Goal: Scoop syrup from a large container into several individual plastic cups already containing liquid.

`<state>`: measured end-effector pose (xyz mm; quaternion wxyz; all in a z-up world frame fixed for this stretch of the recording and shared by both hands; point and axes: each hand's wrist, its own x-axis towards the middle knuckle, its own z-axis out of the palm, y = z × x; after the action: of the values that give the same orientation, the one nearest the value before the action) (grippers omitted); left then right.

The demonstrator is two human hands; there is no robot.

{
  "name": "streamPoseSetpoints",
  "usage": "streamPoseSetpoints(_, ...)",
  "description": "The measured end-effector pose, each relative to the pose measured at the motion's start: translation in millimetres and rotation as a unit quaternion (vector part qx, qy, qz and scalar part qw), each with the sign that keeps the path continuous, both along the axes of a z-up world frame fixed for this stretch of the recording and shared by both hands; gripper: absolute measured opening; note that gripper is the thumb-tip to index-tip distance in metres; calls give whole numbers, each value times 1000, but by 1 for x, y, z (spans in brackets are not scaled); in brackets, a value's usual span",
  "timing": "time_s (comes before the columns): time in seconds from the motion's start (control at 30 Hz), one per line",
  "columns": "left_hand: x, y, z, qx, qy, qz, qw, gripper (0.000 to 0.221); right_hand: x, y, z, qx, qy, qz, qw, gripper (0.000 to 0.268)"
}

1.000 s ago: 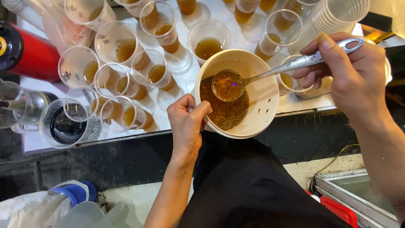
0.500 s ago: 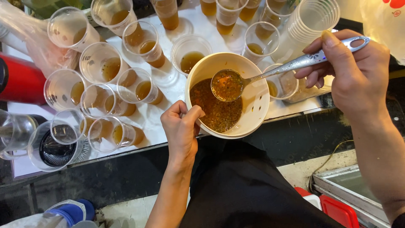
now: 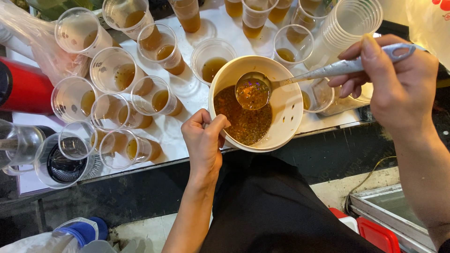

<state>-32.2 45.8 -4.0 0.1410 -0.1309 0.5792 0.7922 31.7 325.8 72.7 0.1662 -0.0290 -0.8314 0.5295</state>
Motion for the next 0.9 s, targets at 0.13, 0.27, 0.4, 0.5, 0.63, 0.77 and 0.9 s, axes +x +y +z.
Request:
streamPoseSetpoints(0.13, 0, 0, 0, 4, 2, 3, 1000, 34, 0, 7, -5, -91, -28, -24, 995, 33)
streamPoseSetpoints(0.27, 0, 2, 2, -7, 4, -2, 1000, 33, 1, 6, -1, -97, -26, -29, 995, 34)
streamPoseSetpoints(0.4, 0, 5, 0, -5, 6, -2, 1000, 35, 0, 3, 6, -61, -20, -35, 997, 31)
streamPoseSetpoints(0.5, -1, 8, -2, 3, 1, 5, 1000, 36, 0, 14, 3, -61, -16, -42, 997, 29)
streamPoseSetpoints(0.63, -1, 11, -5, 3, -18, 17, 1000, 37, 4, 39, 2, -93, -1, -75, 993, 30)
streamPoseSetpoints(0.77, -1, 10, -3, 8, -22, 13, 1000, 37, 3, 75, -3, -91, 34, -93, 991, 34)
streamPoseSetpoints(0.9, 1, 5, -5, 5, -25, 18, 1000, 38, -6, 74, -10, -5, 74, -93, 993, 35)
